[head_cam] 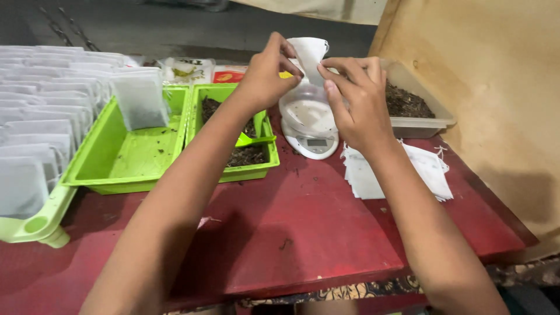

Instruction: The person fills small white bags with dried tea leaves using a spoon and then weighs the bags on a digital scale.

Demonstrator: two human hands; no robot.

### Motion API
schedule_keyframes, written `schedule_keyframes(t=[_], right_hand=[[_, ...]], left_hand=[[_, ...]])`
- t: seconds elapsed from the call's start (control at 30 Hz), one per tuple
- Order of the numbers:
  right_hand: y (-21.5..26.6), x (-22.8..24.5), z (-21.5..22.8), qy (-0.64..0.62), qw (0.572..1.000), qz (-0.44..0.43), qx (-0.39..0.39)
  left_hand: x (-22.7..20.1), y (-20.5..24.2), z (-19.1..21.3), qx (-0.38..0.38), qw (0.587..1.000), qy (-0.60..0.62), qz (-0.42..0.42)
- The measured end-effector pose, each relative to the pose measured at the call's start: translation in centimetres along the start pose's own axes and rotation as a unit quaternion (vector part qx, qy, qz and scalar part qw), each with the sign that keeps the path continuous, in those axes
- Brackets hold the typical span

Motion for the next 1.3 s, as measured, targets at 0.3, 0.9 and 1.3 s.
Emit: schedule_keyframes(t=[0.3, 0.9, 1.3], right_hand=[[-1.6, 5.7, -0.5, -0.174, 0.982, -0.01, -0.071], [-7.9, 13.2, -12.1, -0.324, 0.914, -0.162, 0.181], [-11.6, 13.0, -21.5, -0.249, 0.935, -0.085, 0.238]], left_hand=[[-0.3, 4.9, 6.8, -0.002, 0.986, 0.111, 0.128], [-1.4, 13.5, 20.0, -0.115, 0.935, -0.325, 0.086], [1.7, 14.4, 22.4, -0.053, 0.888, -0.383, 0.247]])
Point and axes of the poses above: each hand's wrist, its own y-axis away from the middle knuckle, its own z-axis out of the back of the hand, x = y × z, the point moved 1 cm from there along -y, towards the middle knuckle, and after that the axes turned 2 degrees about -x, right-handed, at the moved point
